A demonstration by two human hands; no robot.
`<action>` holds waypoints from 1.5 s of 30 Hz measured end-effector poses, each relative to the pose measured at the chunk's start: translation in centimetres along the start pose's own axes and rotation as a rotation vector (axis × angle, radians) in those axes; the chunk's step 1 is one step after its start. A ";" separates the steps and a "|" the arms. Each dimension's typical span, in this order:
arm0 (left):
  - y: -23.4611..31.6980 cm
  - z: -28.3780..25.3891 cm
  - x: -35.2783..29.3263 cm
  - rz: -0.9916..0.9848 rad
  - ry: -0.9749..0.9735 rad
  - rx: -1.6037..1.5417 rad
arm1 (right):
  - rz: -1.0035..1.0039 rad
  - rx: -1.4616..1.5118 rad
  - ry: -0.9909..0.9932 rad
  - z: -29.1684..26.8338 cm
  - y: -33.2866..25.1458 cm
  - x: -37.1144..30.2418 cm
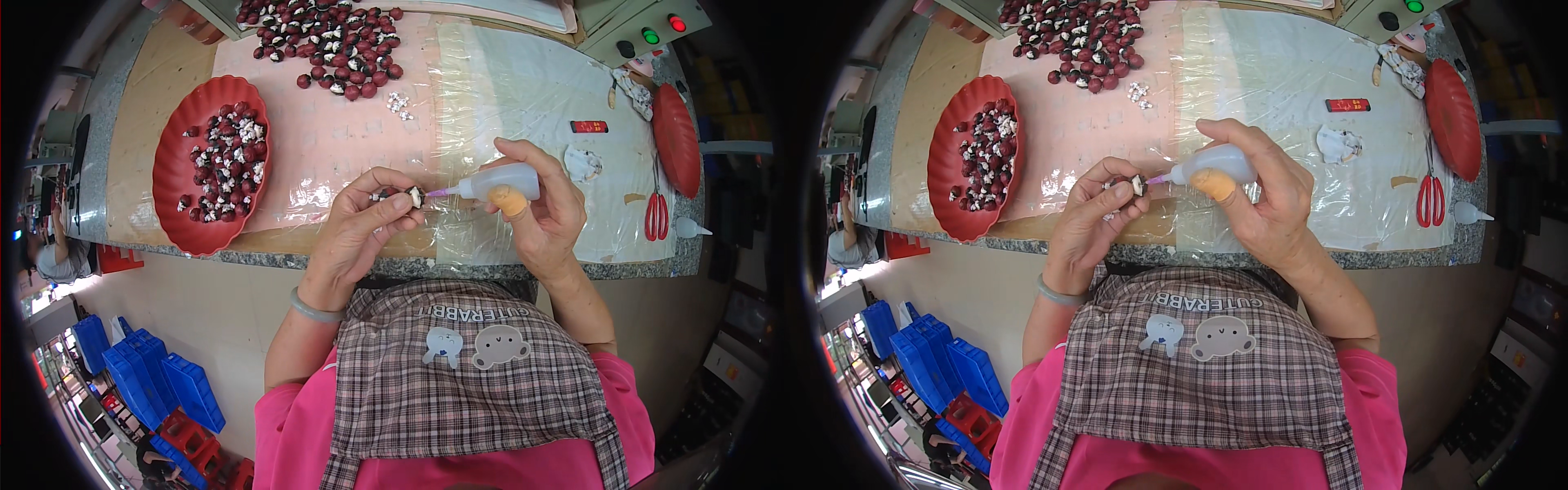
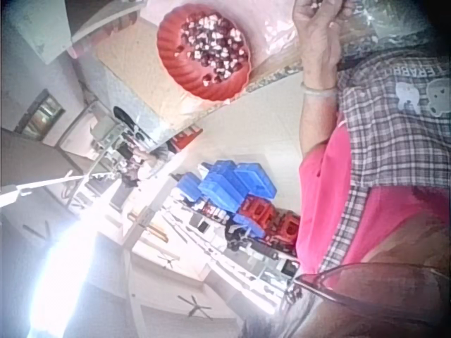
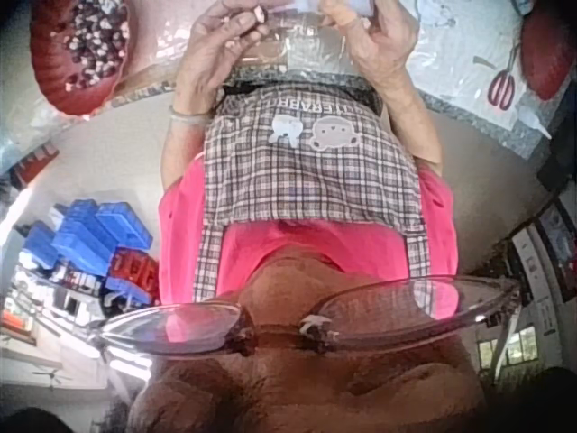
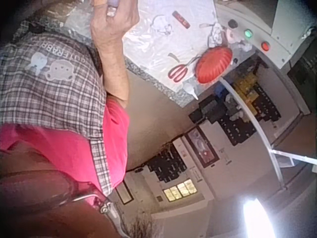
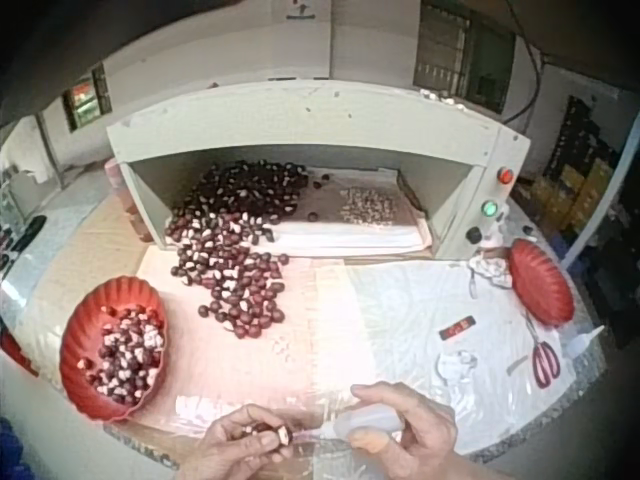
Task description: Applying glue to small plastic components and joining them together as part of a toy assembly process.
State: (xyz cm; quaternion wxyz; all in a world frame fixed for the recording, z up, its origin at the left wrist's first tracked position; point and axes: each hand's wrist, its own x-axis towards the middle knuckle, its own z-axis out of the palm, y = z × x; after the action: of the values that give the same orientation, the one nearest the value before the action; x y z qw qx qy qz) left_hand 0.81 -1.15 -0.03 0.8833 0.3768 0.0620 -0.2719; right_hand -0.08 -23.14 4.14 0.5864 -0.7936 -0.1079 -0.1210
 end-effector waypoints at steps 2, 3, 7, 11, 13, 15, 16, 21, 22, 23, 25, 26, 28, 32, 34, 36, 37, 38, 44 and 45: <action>0.0 -0.1 0.0 0.002 -0.010 -0.009 | -0.046 0.017 -0.009 0.1 0.1 0.0; 0.1 -0.1 0.0 0.004 -0.010 -0.010 | -0.048 0.017 -0.009 0.0 0.2 0.0; 0.2 -0.5 -0.1 -0.008 0.010 -0.020 | -0.069 0.030 -0.053 -0.6 1.0 0.0; 0.6 -0.5 -0.4 0.016 0.048 -0.018 | 0.283 0.486 -0.099 -0.6 1.1 1.1; 1.0 -0.6 -0.6 0.028 0.056 -0.032 | 0.270 0.567 -0.111 -0.1 2.0 1.9; 1.2 -0.9 -0.8 0.037 0.061 -0.049 | 0.385 0.651 -0.130 0.4 2.3 2.8; 1.1 -1.3 -0.9 0.033 0.069 -0.054 | 0.478 0.597 -0.180 0.5 2.3 3.3; 1.4 -1.7 -1.2 0.049 0.071 -0.072 | 0.510 0.270 -0.287 2.7 4.2 5.9; 1.4 -1.8 -1.2 0.050 0.067 -0.070 | 0.499 0.008 -0.282 3.3 4.3 6.4; 1.4 -1.9 -1.2 0.050 0.063 -0.069 | 0.497 0.006 -0.286 4.0 4.3 6.9; 1.4 -2.0 -1.3 0.055 0.066 -0.075 | 0.199 -0.332 -0.299 5.1 4.1 7.9; 1.4 -2.1 -1.3 0.058 0.068 -0.078 | 0.196 -0.332 -0.303 5.5 4.3 8.2; 1.5 -2.2 -1.4 0.061 0.068 -0.083 | 0.019 -0.480 -0.314 6.2 5.0 8.5; 1.5 -2.4 -1.5 0.067 0.058 -0.083 | -0.106 -0.567 -0.317 6.5 5.4 8.7; 1.4 -2.7 -1.5 0.074 0.052 -0.088 | -0.128 -0.558 -0.359 6.5 5.3 8.6; 1.4 -2.7 -1.5 0.081 0.045 -0.091 | -0.135 -0.536 -0.372 6.3 5.2 8.6; 1.3 -2.7 -1.5 0.083 0.048 -0.088 | -0.140 -0.513 -0.383 6.2 5.1 8.7; 1.3 -2.7 -1.5 0.085 0.051 -0.084 | -0.141 -0.512 -0.384 6.1 4.9 8.7; 1.5 -2.1 -1.7 0.068 0.096 -0.016 | -0.061 -0.492 -0.482 5.7 5.1 8.9; 1.4 -2.1 -1.6 0.067 0.096 -0.015 | -0.121 -0.492 -0.474 5.5 5.7 8.8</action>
State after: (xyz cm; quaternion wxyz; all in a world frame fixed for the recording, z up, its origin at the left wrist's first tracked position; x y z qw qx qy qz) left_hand 0.43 1.80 -0.10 0.8907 0.3847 0.0936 -0.2233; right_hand 10.41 -19.26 0.18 0.3277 -0.9095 -0.2554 0.0099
